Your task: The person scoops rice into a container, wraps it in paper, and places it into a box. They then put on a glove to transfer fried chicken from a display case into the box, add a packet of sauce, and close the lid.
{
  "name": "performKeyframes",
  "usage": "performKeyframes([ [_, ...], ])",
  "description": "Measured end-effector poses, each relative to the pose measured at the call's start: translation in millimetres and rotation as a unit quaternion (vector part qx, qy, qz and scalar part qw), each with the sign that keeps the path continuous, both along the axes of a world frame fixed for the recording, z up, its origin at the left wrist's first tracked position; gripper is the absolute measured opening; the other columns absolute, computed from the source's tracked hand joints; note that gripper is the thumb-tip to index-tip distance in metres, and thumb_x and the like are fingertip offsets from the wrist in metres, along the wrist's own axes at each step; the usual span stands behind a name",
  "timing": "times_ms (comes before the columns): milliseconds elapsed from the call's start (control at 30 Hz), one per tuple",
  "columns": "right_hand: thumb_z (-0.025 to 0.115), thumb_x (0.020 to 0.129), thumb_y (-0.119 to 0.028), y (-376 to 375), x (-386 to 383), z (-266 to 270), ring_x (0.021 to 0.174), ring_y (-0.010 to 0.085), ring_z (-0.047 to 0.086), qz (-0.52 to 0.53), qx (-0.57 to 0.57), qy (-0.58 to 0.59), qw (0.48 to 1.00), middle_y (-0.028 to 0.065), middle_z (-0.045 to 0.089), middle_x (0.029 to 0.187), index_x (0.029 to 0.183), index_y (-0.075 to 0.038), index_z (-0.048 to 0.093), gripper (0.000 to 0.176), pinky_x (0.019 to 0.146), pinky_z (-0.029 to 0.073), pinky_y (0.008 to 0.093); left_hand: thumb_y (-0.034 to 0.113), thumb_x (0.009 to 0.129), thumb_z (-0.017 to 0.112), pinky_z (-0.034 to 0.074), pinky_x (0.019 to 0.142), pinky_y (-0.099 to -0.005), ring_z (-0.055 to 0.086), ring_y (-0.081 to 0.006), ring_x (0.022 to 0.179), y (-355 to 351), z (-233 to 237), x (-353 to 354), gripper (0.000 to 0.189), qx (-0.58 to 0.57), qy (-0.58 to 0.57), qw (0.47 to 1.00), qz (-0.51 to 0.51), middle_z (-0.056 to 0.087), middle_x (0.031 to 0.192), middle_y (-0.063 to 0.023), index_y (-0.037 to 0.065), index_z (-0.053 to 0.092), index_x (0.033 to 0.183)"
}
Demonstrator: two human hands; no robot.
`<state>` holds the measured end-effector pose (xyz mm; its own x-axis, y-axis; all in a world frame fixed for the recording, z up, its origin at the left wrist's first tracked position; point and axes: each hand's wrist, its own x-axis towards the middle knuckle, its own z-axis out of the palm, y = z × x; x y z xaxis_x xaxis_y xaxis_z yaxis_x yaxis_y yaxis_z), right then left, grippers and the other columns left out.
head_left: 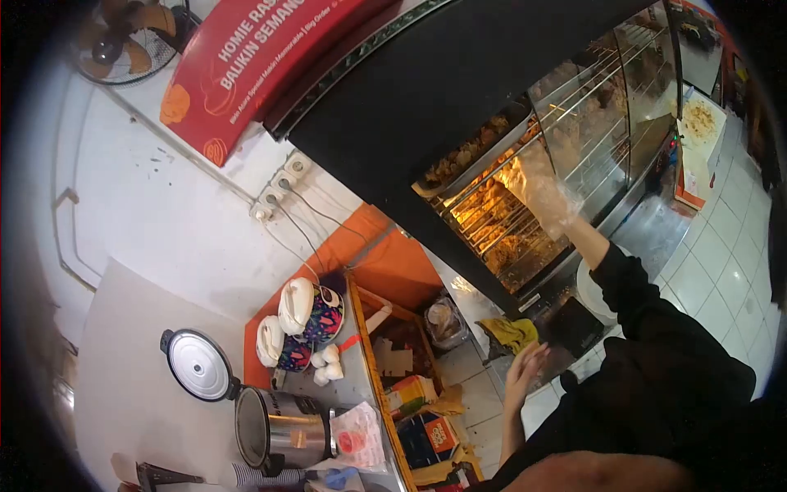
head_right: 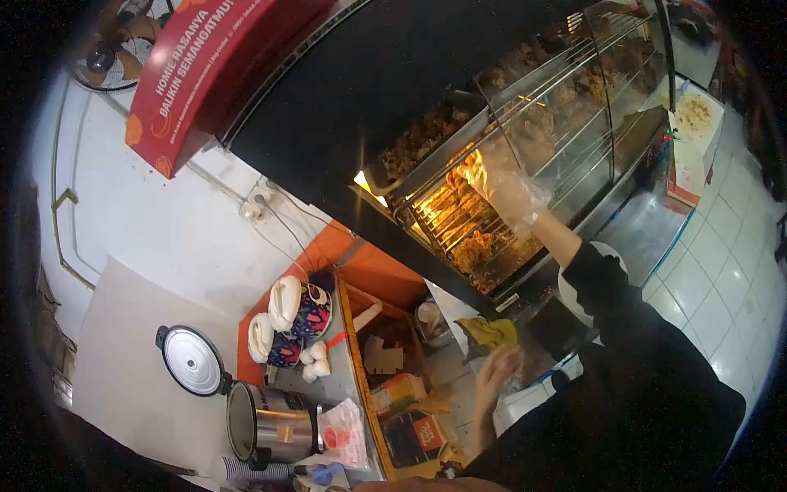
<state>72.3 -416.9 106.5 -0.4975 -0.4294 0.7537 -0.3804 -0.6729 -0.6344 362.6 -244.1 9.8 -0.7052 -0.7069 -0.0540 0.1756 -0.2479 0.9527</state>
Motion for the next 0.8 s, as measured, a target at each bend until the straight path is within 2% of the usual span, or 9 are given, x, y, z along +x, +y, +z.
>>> performKeyframes([
  [67, 0.049, 0.082, -0.029, 55, 25, 45, 0.083, 0.0213, 0.054, -0.175, 0.304, 0.160, 0.923, 0.0071, 0.052, 0.095, 0.119, -0.003, 0.035, 0.047, 0.073, 0.043, 0.0289, 0.015, 0.087, 0.042, 0.037, 0.089, -0.0324, 0.045, -0.0236, 0.107, 8, -9, 34, 0.039, 0.026, -0.018, 0.999, 0.043, 0.044, 0.118, -0.0154, -0.002, 0.034, 0.121],
  [133, 0.050, 0.082, -0.027, 64, 36, 64, 0.086, 0.0186, 0.054, -0.136, 0.313, 0.083, 0.936, 0.0060, 0.051, 0.098, 0.119, -0.004, 0.036, 0.046, 0.070, 0.045, 0.0291, 0.017, 0.085, 0.046, 0.039, 0.088, -0.0380, 0.045, -0.0264, 0.106, 10, -13, 56, 0.042, 0.074, -0.002, 0.988, 0.138, 0.044, 0.117, -0.0182, -0.002, 0.034, 0.120],
  [200, 0.050, 0.082, -0.024, 86, 51, 87, 0.087, 0.0190, 0.054, 0.229, 0.164, -0.312, 0.907, 0.0086, 0.051, 0.100, 0.119, -0.004, 0.036, 0.044, 0.067, 0.047, 0.0297, 0.018, 0.084, 0.048, 0.039, 0.088, -0.0404, 0.046, -0.0276, 0.106, 6, -7, 61, 0.043, 0.059, -0.001, 0.983, 0.172, 0.045, 0.115, -0.0193, -0.002, 0.034, 0.120],
  [300, 0.051, 0.080, -0.021, 115, 59, 96, 0.086, 0.0202, 0.054, 0.363, 0.063, -0.431, 0.824, 0.0127, 0.051, 0.103, 0.116, -0.003, 0.039, 0.043, 0.066, 0.048, 0.0290, 0.018, 0.084, 0.049, 0.040, 0.087, -0.0432, 0.047, -0.0288, 0.104, -6, 0, 59, 0.044, 0.029, 0.037, 0.976, 0.213, 0.046, 0.112, -0.0203, -0.002, 0.035, 0.119],
  [367, 0.051, 0.078, -0.024, 136, 50, 92, 0.087, 0.0217, 0.053, 0.509, 0.104, -0.582, 0.625, 0.0146, 0.049, 0.108, 0.114, -0.001, 0.041, 0.044, 0.065, 0.048, 0.0279, 0.018, 0.084, 0.048, 0.039, 0.087, -0.0439, 0.047, -0.0295, 0.102, -13, 10, 41, 0.043, 0.008, 0.072, 0.970, 0.234, 0.046, 0.111, -0.0204, -0.002, 0.035, 0.119],
  [467, 0.055, 0.075, -0.027, 168, 11, 44, 0.089, 0.0244, 0.052, 0.672, 0.111, -0.531, 0.504, 0.0167, 0.049, 0.106, 0.110, 0.003, 0.043, 0.048, 0.071, 0.047, 0.0322, 0.016, 0.084, 0.047, 0.039, 0.087, -0.0440, 0.047, -0.0303, 0.102, -20, 13, 12, 0.042, -0.029, 0.115, 0.974, 0.192, 0.047, 0.110, -0.0206, -0.002, 0.034, 0.120],
  [500, 0.055, 0.075, -0.034, 182, 1, 30, 0.090, 0.0265, 0.052, 0.586, 0.131, -0.529, 0.600, 0.0188, 0.049, 0.106, 0.109, 0.003, 0.044, 0.052, 0.070, 0.048, 0.0318, 0.016, 0.084, 0.046, 0.039, 0.086, -0.0438, 0.048, -0.0308, 0.101, -17, 17, 0, 0.042, -0.036, 0.106, 0.976, 0.187, 0.047, 0.109, -0.0210, -0.002, 0.034, 0.120],
  [600, 0.055, 0.074, -0.039, 235, -39, 10, 0.089, 0.0272, 0.053, 0.527, 0.065, -0.586, 0.613, 0.0191, 0.049, 0.107, 0.110, 0.003, 0.043, 0.057, 0.070, 0.048, 0.0324, 0.017, 0.083, 0.046, 0.039, 0.086, -0.0438, 0.048, -0.0307, 0.100, -10, 11, -32, 0.043, -0.022, 0.094, 0.984, 0.148, 0.046, 0.109, -0.0215, -0.003, 0.034, 0.119],
  [800, 0.055, 0.077, -0.033, 334, -171, 6, 0.094, 0.0258, 0.053, 0.188, 0.023, -0.499, 0.846, 0.0163, 0.051, 0.103, 0.114, 0.000, 0.041, 0.052, 0.078, 0.047, 0.0338, 0.014, 0.080, 0.047, 0.041, 0.083, -0.0420, 0.048, -0.0283, 0.097, 25, -8, -125, 0.045, 0.040, 0.044, 0.993, 0.106, 0.048, 0.106, -0.0191, -0.002, 0.033, 0.119],
])
